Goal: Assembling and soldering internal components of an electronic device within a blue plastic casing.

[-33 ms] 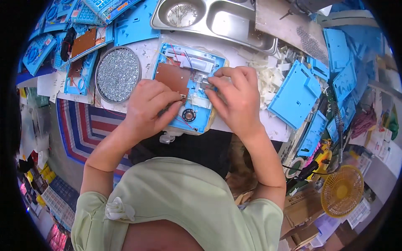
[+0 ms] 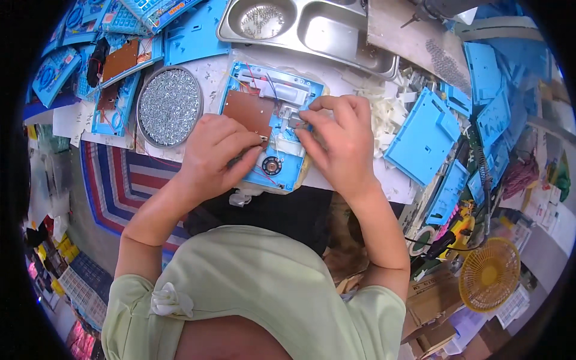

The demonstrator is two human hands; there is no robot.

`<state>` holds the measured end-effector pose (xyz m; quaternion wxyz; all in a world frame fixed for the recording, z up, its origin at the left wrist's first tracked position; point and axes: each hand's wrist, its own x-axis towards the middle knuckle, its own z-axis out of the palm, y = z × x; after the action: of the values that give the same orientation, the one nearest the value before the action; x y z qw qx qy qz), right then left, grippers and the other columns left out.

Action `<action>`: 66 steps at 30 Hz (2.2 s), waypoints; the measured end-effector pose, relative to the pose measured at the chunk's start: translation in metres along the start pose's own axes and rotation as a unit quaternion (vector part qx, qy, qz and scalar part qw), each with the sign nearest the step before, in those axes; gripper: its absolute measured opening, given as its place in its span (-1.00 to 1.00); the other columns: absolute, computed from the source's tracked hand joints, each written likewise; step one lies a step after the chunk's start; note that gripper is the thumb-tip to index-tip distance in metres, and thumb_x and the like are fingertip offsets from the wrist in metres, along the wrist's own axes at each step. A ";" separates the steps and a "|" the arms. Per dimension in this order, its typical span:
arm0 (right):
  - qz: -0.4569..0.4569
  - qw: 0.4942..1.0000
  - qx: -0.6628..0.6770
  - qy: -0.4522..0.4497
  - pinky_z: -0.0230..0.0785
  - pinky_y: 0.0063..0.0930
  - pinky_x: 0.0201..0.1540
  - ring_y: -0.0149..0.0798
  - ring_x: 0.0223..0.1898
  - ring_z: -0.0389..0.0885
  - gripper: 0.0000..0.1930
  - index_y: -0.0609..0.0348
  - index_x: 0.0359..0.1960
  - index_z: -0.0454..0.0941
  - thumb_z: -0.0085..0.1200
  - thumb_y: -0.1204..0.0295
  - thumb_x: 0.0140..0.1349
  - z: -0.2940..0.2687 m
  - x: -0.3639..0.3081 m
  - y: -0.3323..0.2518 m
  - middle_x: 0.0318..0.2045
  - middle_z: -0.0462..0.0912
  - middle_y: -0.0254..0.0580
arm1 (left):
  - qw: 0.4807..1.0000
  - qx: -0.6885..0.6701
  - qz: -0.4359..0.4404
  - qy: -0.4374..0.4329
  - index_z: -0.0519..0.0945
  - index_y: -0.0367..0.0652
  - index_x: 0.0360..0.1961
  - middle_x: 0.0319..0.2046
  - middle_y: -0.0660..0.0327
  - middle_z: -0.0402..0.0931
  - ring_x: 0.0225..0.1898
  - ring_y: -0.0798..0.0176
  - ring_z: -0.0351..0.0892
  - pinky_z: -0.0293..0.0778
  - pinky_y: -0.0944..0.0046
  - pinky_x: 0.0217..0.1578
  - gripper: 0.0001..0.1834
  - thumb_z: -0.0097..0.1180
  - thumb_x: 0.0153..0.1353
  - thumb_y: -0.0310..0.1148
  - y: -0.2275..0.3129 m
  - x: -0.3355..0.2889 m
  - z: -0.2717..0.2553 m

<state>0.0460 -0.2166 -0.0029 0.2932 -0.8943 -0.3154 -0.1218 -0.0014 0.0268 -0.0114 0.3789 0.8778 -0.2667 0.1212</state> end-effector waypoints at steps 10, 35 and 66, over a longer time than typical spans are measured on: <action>0.074 0.992 0.011 -0.104 0.41 -0.18 -0.07 -0.03 -0.14 0.49 -0.72 0.15 -0.17 0.72 0.40 0.44 0.05 -0.010 0.005 0.001 -0.27 0.61 -0.19 | 0.999 0.001 -0.034 0.003 0.65 -0.09 -0.16 -0.33 0.26 0.55 -0.32 0.13 0.53 0.33 0.09 -0.22 -0.71 0.36 0.04 -0.45 0.014 -0.017 0.015; 0.273 0.959 0.031 -0.070 0.47 -0.14 -0.36 -0.06 -0.45 0.63 -0.84 0.14 -0.50 0.64 0.33 0.35 0.08 -0.004 0.013 -0.015 -0.58 0.63 -0.13 | 0.996 0.058 0.008 -0.068 0.64 -0.12 0.15 -0.14 0.18 0.49 -0.06 0.07 0.50 0.34 0.01 -0.01 -0.43 0.39 0.09 -0.19 0.007 0.021 0.021; -0.011 1.000 -0.001 -0.016 0.37 -0.24 -0.15 -0.10 -0.28 0.50 -0.80 0.06 -0.30 0.73 0.37 0.49 -0.01 0.015 0.057 -0.021 -0.38 0.62 -0.29 | 0.974 0.041 -0.170 0.142 0.70 -0.20 -0.16 -0.31 0.12 0.60 -0.20 0.02 0.61 0.51 0.12 -0.16 -0.75 0.36 0.08 -0.48 -0.031 0.022 -0.011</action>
<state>0.0774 -0.1662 0.0172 0.2859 -0.8927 -0.3302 -0.1107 0.0342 0.0445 -0.0133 0.3920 0.8987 -0.0521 0.1895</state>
